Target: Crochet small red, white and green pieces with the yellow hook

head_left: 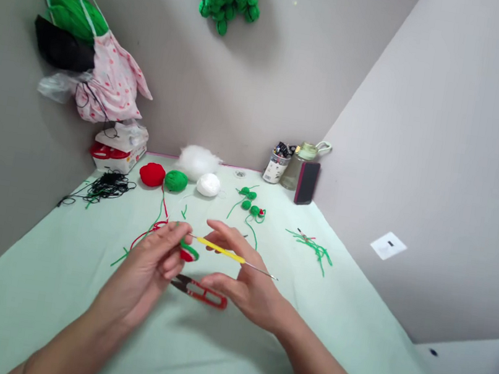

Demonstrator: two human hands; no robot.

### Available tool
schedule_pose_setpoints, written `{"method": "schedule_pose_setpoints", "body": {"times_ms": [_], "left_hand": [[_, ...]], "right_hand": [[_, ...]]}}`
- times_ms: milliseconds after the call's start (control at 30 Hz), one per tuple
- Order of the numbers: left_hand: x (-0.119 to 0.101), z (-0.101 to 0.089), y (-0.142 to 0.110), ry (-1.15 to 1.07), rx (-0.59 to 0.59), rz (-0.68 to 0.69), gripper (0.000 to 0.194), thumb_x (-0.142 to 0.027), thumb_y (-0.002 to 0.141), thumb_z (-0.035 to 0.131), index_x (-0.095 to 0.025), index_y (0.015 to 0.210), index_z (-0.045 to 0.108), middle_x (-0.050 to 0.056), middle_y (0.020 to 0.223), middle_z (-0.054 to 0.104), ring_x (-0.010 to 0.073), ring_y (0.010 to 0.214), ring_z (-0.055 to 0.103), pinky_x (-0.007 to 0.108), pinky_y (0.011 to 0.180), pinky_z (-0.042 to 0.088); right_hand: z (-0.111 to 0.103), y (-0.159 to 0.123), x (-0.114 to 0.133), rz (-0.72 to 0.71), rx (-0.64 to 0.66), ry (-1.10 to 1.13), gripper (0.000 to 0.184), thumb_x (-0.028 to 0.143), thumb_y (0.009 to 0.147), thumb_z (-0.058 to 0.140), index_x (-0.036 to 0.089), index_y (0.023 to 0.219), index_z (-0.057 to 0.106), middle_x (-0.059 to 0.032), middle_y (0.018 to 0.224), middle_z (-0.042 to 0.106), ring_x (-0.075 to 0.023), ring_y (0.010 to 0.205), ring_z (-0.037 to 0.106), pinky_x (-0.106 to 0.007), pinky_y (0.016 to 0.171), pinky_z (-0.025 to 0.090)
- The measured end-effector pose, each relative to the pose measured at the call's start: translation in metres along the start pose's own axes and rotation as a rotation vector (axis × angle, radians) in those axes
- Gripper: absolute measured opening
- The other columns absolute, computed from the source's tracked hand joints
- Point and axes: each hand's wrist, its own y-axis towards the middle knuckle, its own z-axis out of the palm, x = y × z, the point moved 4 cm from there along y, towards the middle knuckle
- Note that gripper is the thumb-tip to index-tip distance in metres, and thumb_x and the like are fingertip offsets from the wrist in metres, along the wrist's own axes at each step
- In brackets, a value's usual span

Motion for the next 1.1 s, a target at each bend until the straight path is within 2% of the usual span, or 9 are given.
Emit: {"method": "schedule_pose_setpoints", "body": {"times_ms": [100, 233, 333, 400, 567, 767, 867, 967, 1100], "left_hand": [[0.017, 0.013, 0.008, 0.101, 0.14, 0.014, 0.024, -0.03, 0.079, 0.09, -0.014, 0.08, 0.073, -0.004, 0.068, 0.061, 0.0026, 0.049, 0.048, 0.012, 0.047, 0.045], [0.029, 0.013, 0.01, 0.236, 0.253, -0.028, 0.025, -0.033, 0.078, 0.09, -0.018, 0.095, 0.08, -0.002, 0.078, 0.067, 0.009, 0.067, 0.061, 0.02, 0.07, 0.054], [0.036, 0.005, 0.014, 0.324, 0.274, -0.034, 0.026, -0.032, 0.079, 0.088, -0.022, 0.102, 0.081, -0.002, 0.085, 0.07, 0.0104, 0.07, 0.061, 0.023, 0.071, 0.051], [0.042, -0.001, 0.018, 0.355, 0.273, -0.055, 0.025, -0.032, 0.08, 0.088, -0.023, 0.102, 0.08, -0.002, 0.08, 0.069, 0.0125, 0.073, 0.062, 0.024, 0.071, 0.049], [0.056, -0.015, 0.023, 0.331, 0.244, -0.152, 0.026, -0.034, 0.078, 0.089, -0.022, 0.1, 0.08, -0.004, 0.073, 0.066, 0.0106, 0.069, 0.062, 0.023, 0.068, 0.046], [0.061, -0.014, 0.02, 0.301, 0.243, -0.238, 0.031, -0.036, 0.075, 0.091, -0.018, 0.098, 0.08, -0.002, 0.069, 0.071, 0.0106, 0.061, 0.062, 0.023, 0.062, 0.049], [0.059, -0.012, 0.018, 0.242, 0.244, -0.253, 0.03, -0.034, 0.076, 0.091, -0.018, 0.1, 0.082, 0.0, 0.075, 0.075, 0.0115, 0.068, 0.066, 0.022, 0.066, 0.054], [0.054, -0.013, 0.019, 0.137, 0.238, -0.226, 0.023, -0.028, 0.083, 0.087, -0.018, 0.104, 0.083, 0.003, 0.093, 0.078, 0.0129, 0.084, 0.07, 0.022, 0.079, 0.059], [0.048, -0.019, 0.024, 0.05, 0.17, -0.196, 0.018, -0.016, 0.089, 0.079, -0.019, 0.106, 0.084, 0.003, 0.099, 0.078, 0.0127, 0.091, 0.071, 0.021, 0.087, 0.061]], "right_hand": [[-0.004, -0.003, -0.003, -0.031, -0.156, 0.11, 0.03, 0.033, 0.106, 0.058, 0.034, 0.133, 0.07, -0.0047, 0.109, 0.072, -0.0188, 0.1, 0.068, -0.034, 0.089, 0.056], [-0.007, -0.004, -0.022, 0.083, -0.327, 0.275, 0.024, 0.032, 0.106, 0.057, 0.031, 0.114, 0.08, -0.0031, 0.096, 0.075, -0.0163, 0.085, 0.07, -0.03, 0.078, 0.057], [-0.007, -0.007, -0.028, 0.111, -0.351, 0.349, 0.014, 0.031, 0.1, 0.067, 0.028, 0.102, 0.081, -0.0027, 0.091, 0.075, -0.016, 0.078, 0.07, -0.029, 0.07, 0.058], [-0.005, -0.008, -0.027, 0.096, -0.328, 0.295, 0.007, 0.023, 0.094, 0.074, 0.026, 0.095, 0.08, -0.0026, 0.089, 0.076, -0.0169, 0.081, 0.07, -0.029, 0.072, 0.059], [0.0, -0.009, -0.024, -0.057, -0.349, -0.069, 0.03, 0.004, 0.093, 0.069, 0.028, 0.108, 0.08, -0.0034, 0.091, 0.074, -0.0151, 0.081, 0.069, -0.025, 0.068, 0.056], [0.006, -0.009, -0.032, -0.058, -0.442, -0.134, 0.033, 0.002, 0.094, 0.066, 0.028, 0.108, 0.081, -0.0032, 0.087, 0.07, -0.0141, 0.073, 0.069, -0.025, 0.06, 0.053], [0.004, -0.007, -0.035, 0.058, -0.429, -0.022, 0.022, 0.009, 0.094, 0.069, 0.027, 0.098, 0.081, -0.0021, 0.083, 0.071, -0.0146, 0.074, 0.068, -0.026, 0.064, 0.054], [-0.002, -0.006, -0.042, 0.271, -0.402, 0.251, 0.011, 0.026, 0.097, 0.07, 0.025, 0.092, 0.08, -0.0011, 0.08, 0.07, -0.0143, 0.071, 0.067, -0.028, 0.068, 0.056], [-0.009, -0.01, -0.047, 0.426, -0.462, 0.484, 0.025, 0.041, 0.1, 0.065, 0.022, 0.091, 0.079, -0.0031, 0.087, 0.07, -0.0138, 0.07, 0.066, -0.029, 0.068, 0.056]]}}
